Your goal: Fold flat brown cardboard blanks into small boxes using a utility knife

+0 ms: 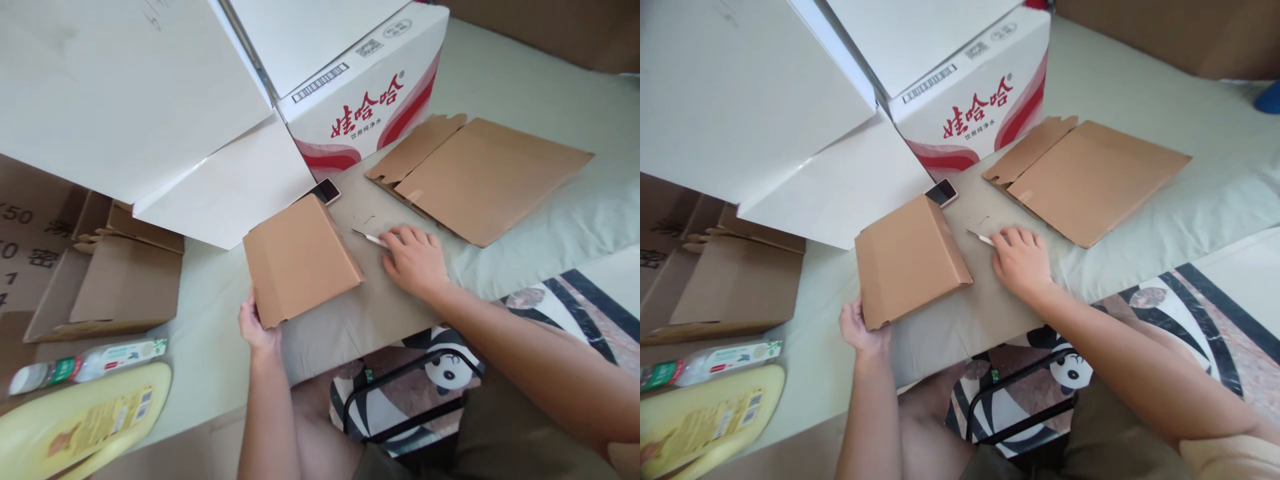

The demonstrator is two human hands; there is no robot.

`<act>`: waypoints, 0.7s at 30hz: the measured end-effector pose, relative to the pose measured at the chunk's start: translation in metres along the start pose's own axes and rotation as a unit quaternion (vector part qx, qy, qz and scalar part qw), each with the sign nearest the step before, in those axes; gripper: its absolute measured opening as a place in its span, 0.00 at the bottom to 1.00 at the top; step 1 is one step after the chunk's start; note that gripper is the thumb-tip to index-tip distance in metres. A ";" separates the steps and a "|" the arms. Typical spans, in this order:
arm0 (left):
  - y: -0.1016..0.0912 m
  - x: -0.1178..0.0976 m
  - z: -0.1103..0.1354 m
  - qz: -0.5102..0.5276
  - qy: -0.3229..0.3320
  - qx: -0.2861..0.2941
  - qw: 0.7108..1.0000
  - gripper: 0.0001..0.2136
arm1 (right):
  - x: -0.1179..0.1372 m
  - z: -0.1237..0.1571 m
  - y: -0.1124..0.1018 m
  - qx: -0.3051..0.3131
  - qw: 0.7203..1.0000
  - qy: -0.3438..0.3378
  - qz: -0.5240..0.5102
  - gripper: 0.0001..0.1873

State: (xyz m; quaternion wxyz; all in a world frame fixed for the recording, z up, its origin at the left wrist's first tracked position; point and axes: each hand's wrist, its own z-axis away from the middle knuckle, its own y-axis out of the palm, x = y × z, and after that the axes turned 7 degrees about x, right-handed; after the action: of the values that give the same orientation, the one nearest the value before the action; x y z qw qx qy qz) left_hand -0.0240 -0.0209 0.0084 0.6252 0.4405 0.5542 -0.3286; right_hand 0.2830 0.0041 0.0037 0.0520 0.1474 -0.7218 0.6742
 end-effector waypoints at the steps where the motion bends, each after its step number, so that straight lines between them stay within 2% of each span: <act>1: 0.001 -0.001 0.004 -0.003 -0.014 -0.011 1.000 0.20 | -0.002 -0.001 -0.001 0.017 0.999 0.018 0.019 0.16; 5: 0.013 -0.004 0.015 0.007 -0.094 0.004 0.996 0.16 | -0.004 -0.003 -0.002 0.076 0.996 0.019 0.041 0.15; 9: 0.024 -0.002 0.012 0.043 -0.143 -0.002 0.989 0.15 | 0.009 -0.002 -0.003 0.114 0.993 0.013 -0.002 0.17; 12: 0.026 -0.002 0.006 0.070 -0.161 -0.016 0.984 0.15 | 0.014 -0.002 -0.007 0.159 0.982 0.050 -0.092 0.18; 15: 0.021 -0.005 0.001 0.092 -0.172 -0.022 0.980 0.15 | 0.012 -0.003 -0.012 0.160 0.955 0.082 -0.236 0.17; 18: 0.015 -0.011 -0.003 0.100 -0.181 -0.041 0.977 0.15 | 0.007 -0.003 -0.014 0.177 0.921 0.035 -0.346 0.17; 21: 0.011 -0.016 -0.006 0.080 -0.160 -0.049 0.983 0.15 | 0.007 -0.002 -0.014 0.204 0.909 -0.017 -0.362 0.19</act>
State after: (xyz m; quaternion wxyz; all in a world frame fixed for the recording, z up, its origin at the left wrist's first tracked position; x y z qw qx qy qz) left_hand -0.0195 -0.0122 0.0258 0.7508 0.3945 0.4251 -0.3162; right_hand 0.2802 0.0046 0.0194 0.2492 0.4174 -0.4665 0.7389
